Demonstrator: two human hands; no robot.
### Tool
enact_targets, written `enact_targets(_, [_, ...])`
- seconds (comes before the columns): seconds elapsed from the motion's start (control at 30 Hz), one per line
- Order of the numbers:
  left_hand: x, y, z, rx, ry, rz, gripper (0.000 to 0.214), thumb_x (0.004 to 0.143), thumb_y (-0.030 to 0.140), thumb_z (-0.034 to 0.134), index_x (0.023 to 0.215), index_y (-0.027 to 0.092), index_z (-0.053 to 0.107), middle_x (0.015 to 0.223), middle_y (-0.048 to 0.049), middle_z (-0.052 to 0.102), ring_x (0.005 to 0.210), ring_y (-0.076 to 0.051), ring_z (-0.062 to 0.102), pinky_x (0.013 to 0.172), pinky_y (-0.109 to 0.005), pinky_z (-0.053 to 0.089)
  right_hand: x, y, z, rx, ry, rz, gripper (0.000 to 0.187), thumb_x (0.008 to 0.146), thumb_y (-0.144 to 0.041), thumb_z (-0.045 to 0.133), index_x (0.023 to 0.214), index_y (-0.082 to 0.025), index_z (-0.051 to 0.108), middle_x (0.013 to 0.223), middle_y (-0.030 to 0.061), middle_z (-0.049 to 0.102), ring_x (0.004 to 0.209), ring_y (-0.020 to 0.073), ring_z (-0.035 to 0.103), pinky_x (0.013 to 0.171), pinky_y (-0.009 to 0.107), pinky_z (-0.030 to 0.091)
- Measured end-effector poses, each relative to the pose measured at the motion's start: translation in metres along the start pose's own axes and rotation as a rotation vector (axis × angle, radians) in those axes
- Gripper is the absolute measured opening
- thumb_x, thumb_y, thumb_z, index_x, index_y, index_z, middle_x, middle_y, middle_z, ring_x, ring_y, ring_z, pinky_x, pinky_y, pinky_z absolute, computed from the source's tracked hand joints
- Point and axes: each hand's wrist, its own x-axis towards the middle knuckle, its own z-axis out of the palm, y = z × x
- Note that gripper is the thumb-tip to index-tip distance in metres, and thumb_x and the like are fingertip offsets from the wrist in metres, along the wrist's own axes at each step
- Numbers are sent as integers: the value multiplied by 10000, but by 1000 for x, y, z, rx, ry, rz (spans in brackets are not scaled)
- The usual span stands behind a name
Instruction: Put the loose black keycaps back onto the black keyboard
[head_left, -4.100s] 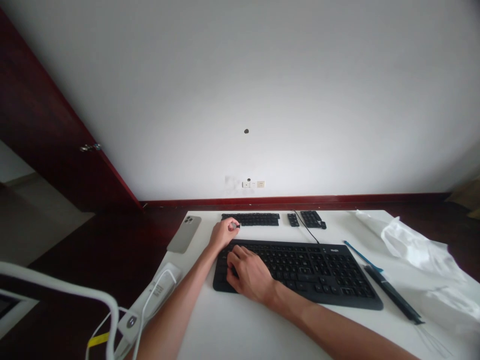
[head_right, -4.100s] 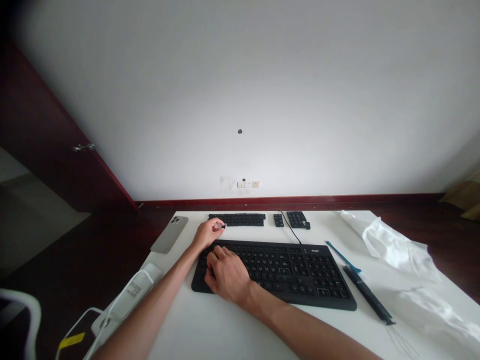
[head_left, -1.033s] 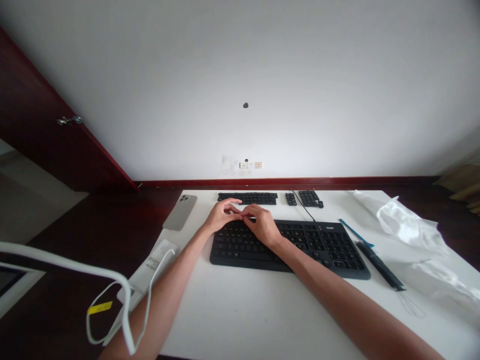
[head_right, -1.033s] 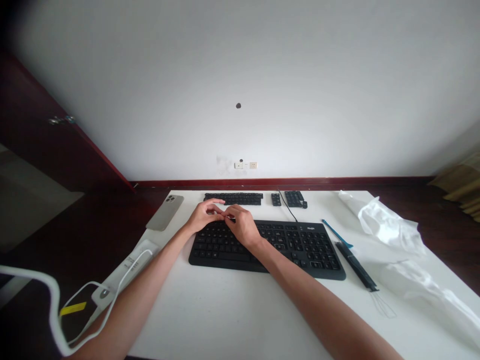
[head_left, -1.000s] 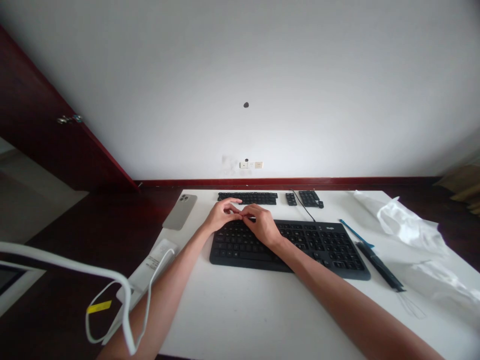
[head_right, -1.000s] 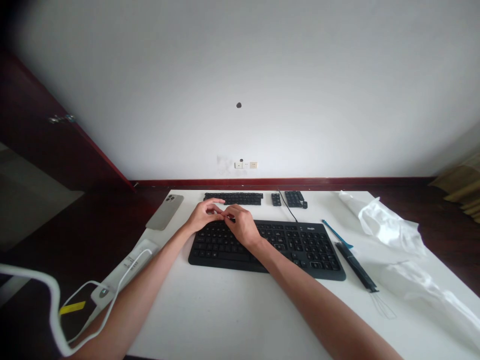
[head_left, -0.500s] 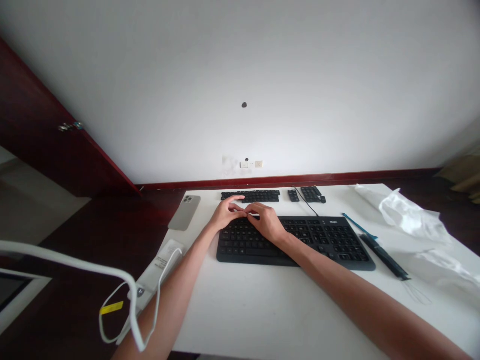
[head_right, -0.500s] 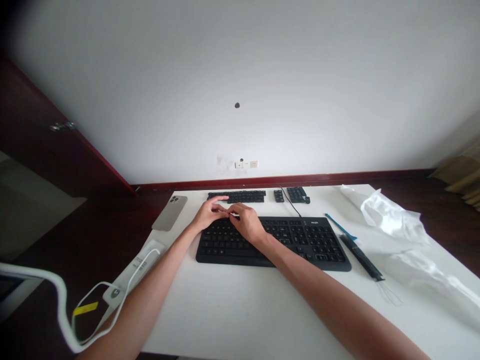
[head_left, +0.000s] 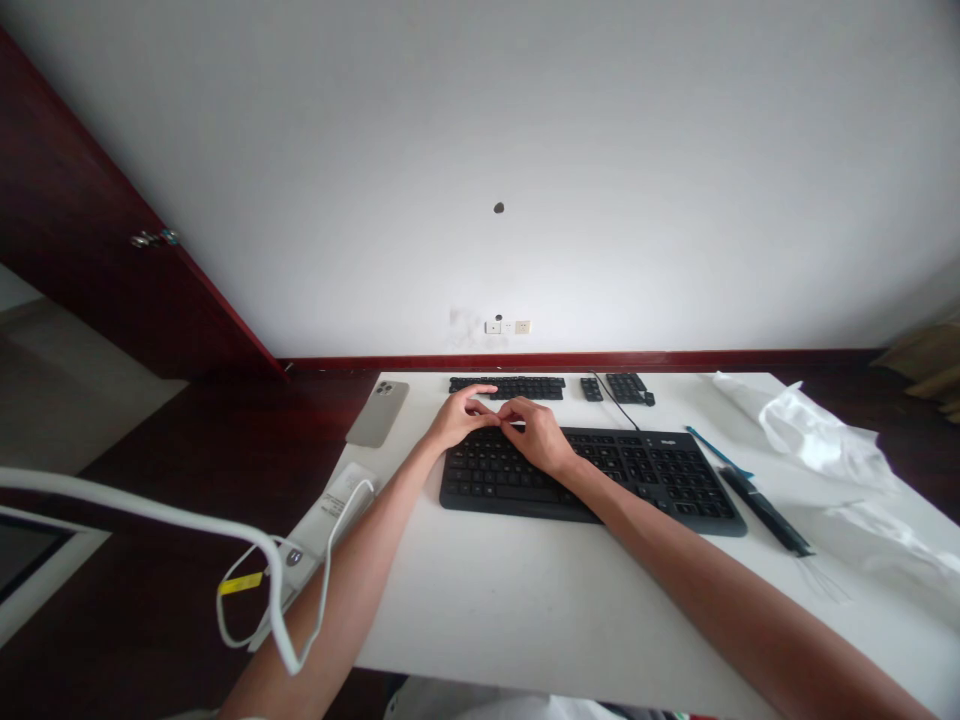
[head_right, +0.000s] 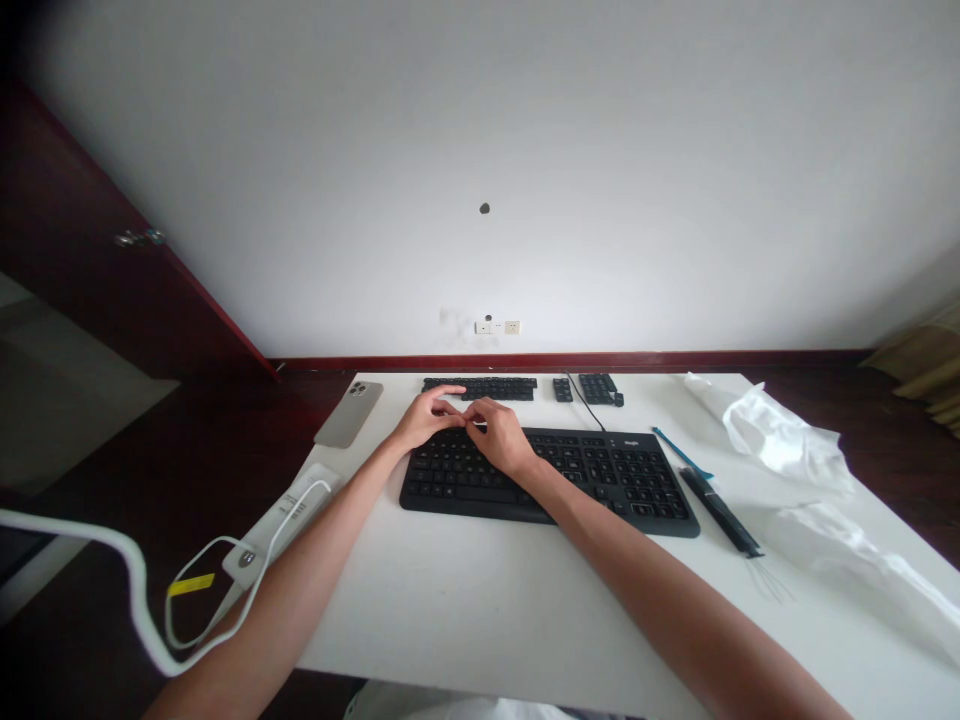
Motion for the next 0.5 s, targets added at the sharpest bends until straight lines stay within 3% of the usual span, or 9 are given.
enact_targets(0.5, [2,1,-2,-13,-46,-53,818,751,354,866,1482,195,536,1026,-100,798,946,-241,747,883,-349,545,-3,-2,1,-93,1,-8,170,886,-60,591,923,-202,678,1007,48,676,879,178,662,817,292,507])
